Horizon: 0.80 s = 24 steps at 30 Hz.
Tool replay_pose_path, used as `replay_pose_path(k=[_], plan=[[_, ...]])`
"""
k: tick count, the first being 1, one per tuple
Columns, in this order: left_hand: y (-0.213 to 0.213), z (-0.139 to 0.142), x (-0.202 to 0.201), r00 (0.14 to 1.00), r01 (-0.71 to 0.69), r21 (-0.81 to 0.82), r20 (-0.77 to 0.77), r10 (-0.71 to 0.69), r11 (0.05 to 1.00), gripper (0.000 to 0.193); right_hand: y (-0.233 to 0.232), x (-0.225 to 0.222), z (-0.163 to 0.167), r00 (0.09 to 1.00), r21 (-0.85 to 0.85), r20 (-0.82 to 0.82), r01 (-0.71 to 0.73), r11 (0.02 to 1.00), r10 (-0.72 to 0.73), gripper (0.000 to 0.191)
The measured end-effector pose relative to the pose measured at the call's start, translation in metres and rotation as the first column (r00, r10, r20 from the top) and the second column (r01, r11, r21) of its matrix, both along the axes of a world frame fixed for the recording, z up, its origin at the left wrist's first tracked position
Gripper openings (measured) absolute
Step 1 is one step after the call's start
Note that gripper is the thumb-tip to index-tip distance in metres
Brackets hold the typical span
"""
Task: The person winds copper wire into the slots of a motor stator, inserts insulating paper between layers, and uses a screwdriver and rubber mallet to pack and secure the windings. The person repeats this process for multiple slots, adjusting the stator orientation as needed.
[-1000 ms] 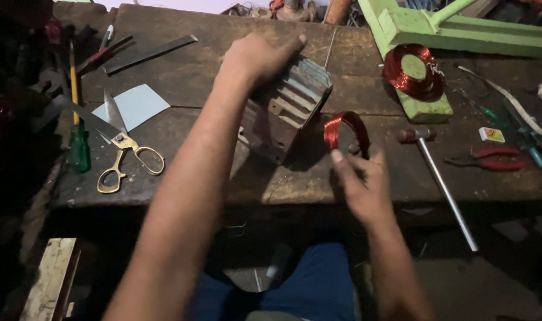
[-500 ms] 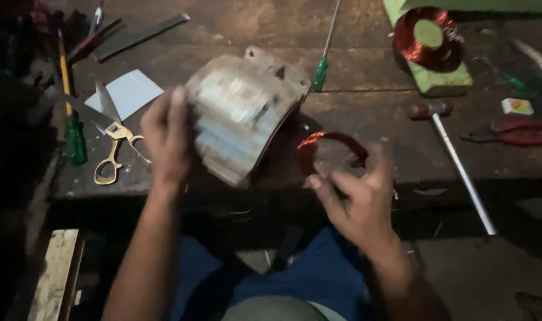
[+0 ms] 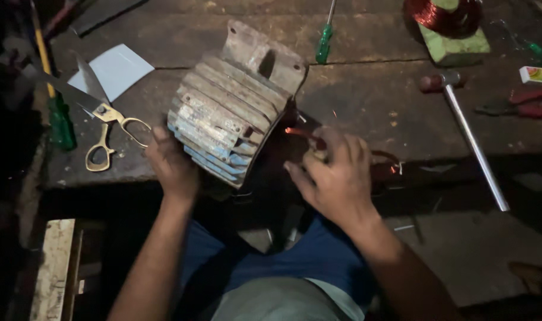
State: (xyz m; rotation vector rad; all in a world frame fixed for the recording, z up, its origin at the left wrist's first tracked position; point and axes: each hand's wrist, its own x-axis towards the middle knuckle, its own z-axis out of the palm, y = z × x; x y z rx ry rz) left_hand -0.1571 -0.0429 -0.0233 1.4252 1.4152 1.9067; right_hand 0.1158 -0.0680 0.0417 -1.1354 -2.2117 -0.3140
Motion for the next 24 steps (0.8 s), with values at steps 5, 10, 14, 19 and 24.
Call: replay_pose_path(k=[5,10,14,19,24], plan=[[-0.002,0.019,-0.010,0.992,0.091,-0.024,-0.086,-0.093,0.996,0.082,0.015,-0.009,-0.015,0.997,0.080,0.062,0.033,0.996,-0.038,0.022],[0.020,0.038,-0.049,0.888,0.425,-0.286,0.316,-0.334,0.859,0.073,0.016,-0.014,-0.019,0.989,0.147,0.141,0.033,0.989,-0.054,0.018],[0.076,0.041,-0.080,0.621,0.480,-0.252,-0.579,-0.528,0.840,0.056,0.012,-0.023,-0.017,0.976,0.211,0.194,0.054,0.976,-0.096,0.014],[0.140,0.002,-0.086,0.572,0.563,-0.614,-0.194,-0.797,0.553,0.089,0.008,-0.035,-0.014,0.954,0.270,0.250,0.092,0.958,-0.162,0.009],[0.164,-0.043,-0.089,0.478,0.739,-0.561,0.045,-0.877,0.373,0.067,0.003,-0.044,-0.013,0.927,0.311,0.294,0.137,0.941,-0.232,0.012]])
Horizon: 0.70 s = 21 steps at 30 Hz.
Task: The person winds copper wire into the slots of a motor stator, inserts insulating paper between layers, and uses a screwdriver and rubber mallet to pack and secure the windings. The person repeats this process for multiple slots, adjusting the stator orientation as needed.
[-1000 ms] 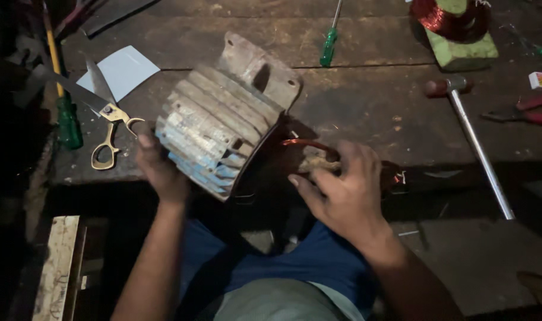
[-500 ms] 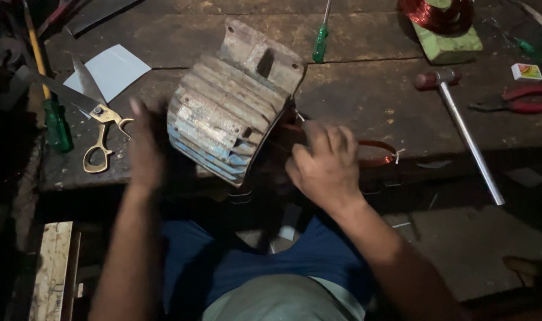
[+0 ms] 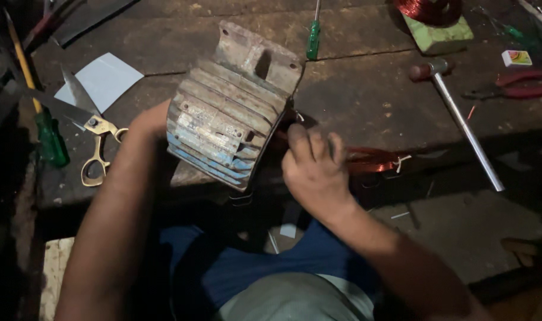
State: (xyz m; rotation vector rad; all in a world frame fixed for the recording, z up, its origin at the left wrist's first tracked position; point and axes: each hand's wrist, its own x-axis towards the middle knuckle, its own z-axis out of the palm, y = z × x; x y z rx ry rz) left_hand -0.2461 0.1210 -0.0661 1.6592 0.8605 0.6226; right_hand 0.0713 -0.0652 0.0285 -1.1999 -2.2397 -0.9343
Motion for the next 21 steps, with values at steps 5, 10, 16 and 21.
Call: replay_pose_path(k=[5,10,16,21], plan=[[0.004,-0.017,-0.006,0.999,-0.011,-0.018,-0.032,0.010,1.000,0.052,-0.001,-0.008,0.002,0.998,0.031,0.053,0.037,0.999,-0.038,0.016],[0.002,-0.017,-0.002,0.992,-0.045,-0.015,0.115,0.046,0.999,0.051,0.005,-0.009,0.008,0.992,-0.037,0.125,-0.003,0.999,0.007,0.020],[-0.006,-0.007,0.002,0.998,-0.034,-0.039,0.058,0.036,0.999,0.053,0.000,-0.018,0.013,0.995,-0.129,0.100,0.035,0.991,-0.022,0.025],[-0.013,0.010,0.010,0.985,-0.059,-0.053,0.161,0.067,0.997,0.055,-0.002,-0.025,0.009,0.996,-0.171,0.060,0.079,0.982,-0.069,0.029]])
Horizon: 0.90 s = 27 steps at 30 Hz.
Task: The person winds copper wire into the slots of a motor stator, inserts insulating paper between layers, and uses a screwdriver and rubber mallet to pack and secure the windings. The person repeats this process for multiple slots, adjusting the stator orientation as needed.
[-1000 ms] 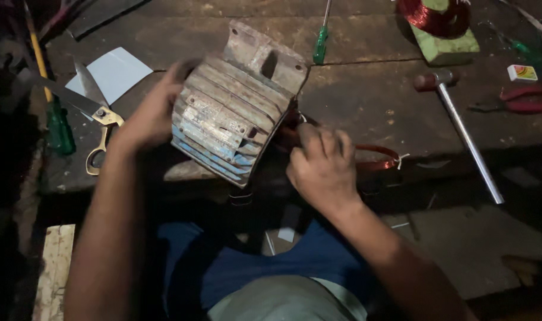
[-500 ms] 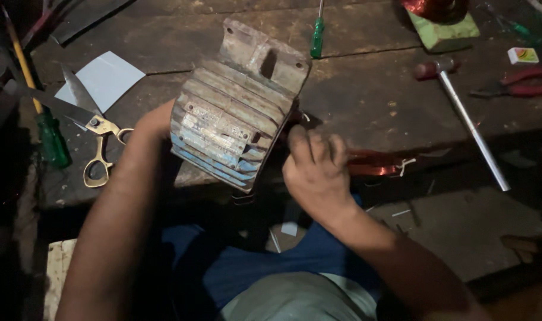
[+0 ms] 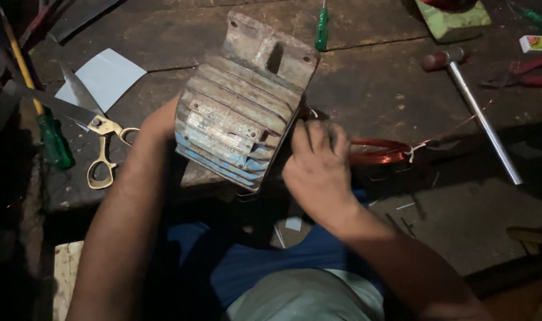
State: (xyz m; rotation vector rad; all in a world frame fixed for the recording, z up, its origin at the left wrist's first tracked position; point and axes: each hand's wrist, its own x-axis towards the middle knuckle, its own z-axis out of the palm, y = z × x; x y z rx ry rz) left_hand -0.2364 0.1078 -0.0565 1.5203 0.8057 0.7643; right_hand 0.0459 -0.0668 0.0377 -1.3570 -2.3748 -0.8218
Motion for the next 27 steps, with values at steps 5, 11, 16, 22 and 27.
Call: replay_pose_path(k=[5,11,16,22,27], plan=[[-0.011,0.015,0.006,0.997,0.032,0.038,0.072,-0.035,0.999,0.064,-0.003,0.011,-0.005,0.990,-0.037,-0.142,0.010,0.999,-0.015,0.015],[-0.019,0.028,-0.008,0.958,-0.085,0.370,-0.224,0.178,0.925,0.087,-0.008,0.014,-0.015,0.933,-0.099,-0.358,0.003,0.995,-0.038,0.018],[-0.017,0.029,-0.012,0.943,-0.117,0.306,-0.265,0.203,0.945,0.091,-0.005,0.020,-0.015,0.914,-0.153,-0.399,0.005,0.988,-0.066,0.020],[-0.012,0.005,-0.011,0.988,-0.151,0.023,-0.006,0.151,0.988,0.073,-0.001,0.015,-0.013,0.862,-0.215,-0.461,0.120,0.969,-0.210,0.025],[-0.009,-0.006,-0.015,0.995,-0.098,0.212,0.057,0.088,0.972,0.069,-0.007,0.014,-0.012,0.850,-0.190,-0.497,0.090,0.978,-0.175,0.023]])
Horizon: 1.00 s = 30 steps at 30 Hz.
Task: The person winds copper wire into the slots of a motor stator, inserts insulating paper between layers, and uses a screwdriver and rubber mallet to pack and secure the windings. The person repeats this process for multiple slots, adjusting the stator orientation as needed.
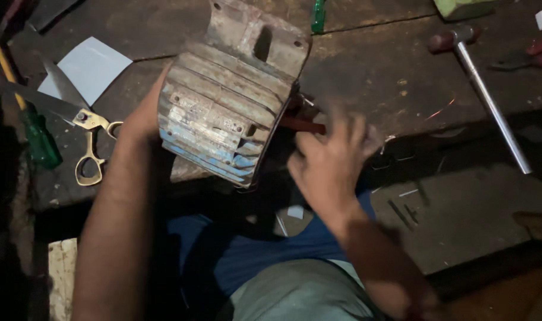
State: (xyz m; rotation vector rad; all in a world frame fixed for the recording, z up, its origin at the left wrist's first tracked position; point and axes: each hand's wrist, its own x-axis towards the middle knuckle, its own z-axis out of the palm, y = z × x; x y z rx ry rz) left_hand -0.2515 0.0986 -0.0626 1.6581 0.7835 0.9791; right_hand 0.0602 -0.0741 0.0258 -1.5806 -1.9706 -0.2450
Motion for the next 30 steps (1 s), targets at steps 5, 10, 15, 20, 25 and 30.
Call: replay_pose_path(k=[5,10,15,20,25,30], plan=[[-0.009,0.033,-0.006,0.953,-0.089,0.240,-0.262,0.153,0.967,0.069,-0.002,0.003,-0.006,0.997,0.135,-0.052,-0.057,0.989,0.065,0.024],[-0.023,0.060,-0.008,0.979,-0.098,-0.043,-0.182,0.088,0.994,0.084,0.004,0.004,-0.016,0.989,0.084,-0.077,-0.119,0.989,0.126,0.020],[-0.012,0.027,-0.011,0.924,-0.097,0.237,-0.339,0.176,0.967,0.095,0.010,0.006,-0.018,0.985,0.132,-0.145,-0.078,0.988,0.097,0.023],[0.006,-0.022,-0.020,0.972,-0.169,-0.047,-0.175,0.159,0.984,0.073,0.013,0.000,-0.018,0.987,0.032,-0.146,-0.062,0.998,0.066,0.024],[-0.001,-0.014,-0.013,0.963,-0.221,0.142,-0.124,0.238,0.965,0.066,0.006,0.011,-0.012,0.976,0.060,-0.185,-0.109,0.992,0.118,0.026],[-0.010,0.037,-0.008,0.941,-0.271,-0.171,-0.253,0.224,0.947,0.073,0.008,0.008,-0.017,0.968,0.123,-0.206,-0.118,0.985,0.141,0.037]])
